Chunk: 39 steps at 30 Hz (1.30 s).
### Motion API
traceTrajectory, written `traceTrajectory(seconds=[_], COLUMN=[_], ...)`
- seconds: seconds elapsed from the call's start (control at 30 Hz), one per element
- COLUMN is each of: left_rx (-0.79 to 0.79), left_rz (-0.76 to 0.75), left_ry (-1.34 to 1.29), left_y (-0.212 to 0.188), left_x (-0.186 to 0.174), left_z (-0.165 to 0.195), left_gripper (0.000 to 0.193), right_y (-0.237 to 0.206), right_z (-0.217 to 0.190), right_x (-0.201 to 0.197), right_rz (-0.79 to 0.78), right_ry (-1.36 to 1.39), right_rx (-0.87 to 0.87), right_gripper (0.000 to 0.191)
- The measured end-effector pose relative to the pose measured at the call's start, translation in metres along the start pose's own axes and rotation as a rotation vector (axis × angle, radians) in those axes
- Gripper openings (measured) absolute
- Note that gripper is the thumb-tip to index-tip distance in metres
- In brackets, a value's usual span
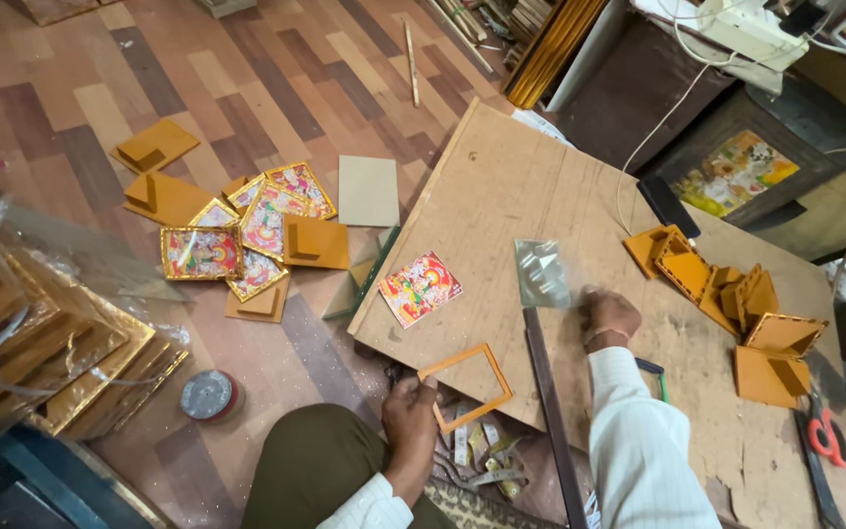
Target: The person sits on the floor at a low workboard assembling small decorative picture frames. They pick up cardboard frame backs, place a printed religious image and a glass pane into a frame, trim a print with scissors, apply tape, and set finished frames onto a pile.
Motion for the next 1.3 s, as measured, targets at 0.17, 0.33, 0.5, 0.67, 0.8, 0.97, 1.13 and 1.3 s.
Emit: traceTrajectory(seconds=[0.17, 0.33, 0.5, 0.67, 0.8, 0.97, 1.13, 1.3], left_rx=[0.114, -0.043, -0.159, -0.128, -0.141, 0.072, -0.127, -0.255], left_rz=[-0.093, -0.267, -0.498, -0.661, -0.727, -0.835, -0.784, -0.720], left_ry=[-0.058, -0.117, -0.068, -0.010, 0.041, 0.003, 0.025, -0.044], left_y=[0.002, -0.002, -0.014, -0.025, -0.027, -0.029, -0.027, -0.024], left_x=[0.000, 0.008, 0.017, 0.015, 0.013, 0.017, 0.015, 0.013], left_z=[0.004, 0.006, 0.011, 0.015, 0.015, 0.017, 0.017, 0.021], left_gripper=[0.017, 0.022, 0.023, 0.024, 0.024, 0.028, 0.029, 0.026], right_y=[-0.016, -0.093, -0.132, -0.131, -0.129, -0.142, -0.150, -0.146], right_z=[-0.017, 0.012, 0.070, 0.104, 0.110, 0.104, 0.092, 0.088], right_x=[-0.048, -0.129, -0.164, -0.153, -0.146, -0.143, -0.141, -0.157], right_rz=[-0.090, -0.283, -0.301, -0.383, -0.375, -0.331, -0.255, -0.286], right_ry=[0.221, 0.171, -0.085, -0.145, 0.016, 0.023, -0.145, 0.087], right_rx=[-0.147, -0.151, 0.033, -0.059, 0.048, 0.017, -0.181, 0.058], right_gripper=[0.005, 0.013, 0.016, 0.017, 0.013, 0.013, 0.020, 0.029])
Point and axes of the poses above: each hand's wrist, its own y-axis towards the middle knuckle, its own x-axis out of the palm, z = x × y, the point moved 2 cm from there along y, towards the middle knuckle
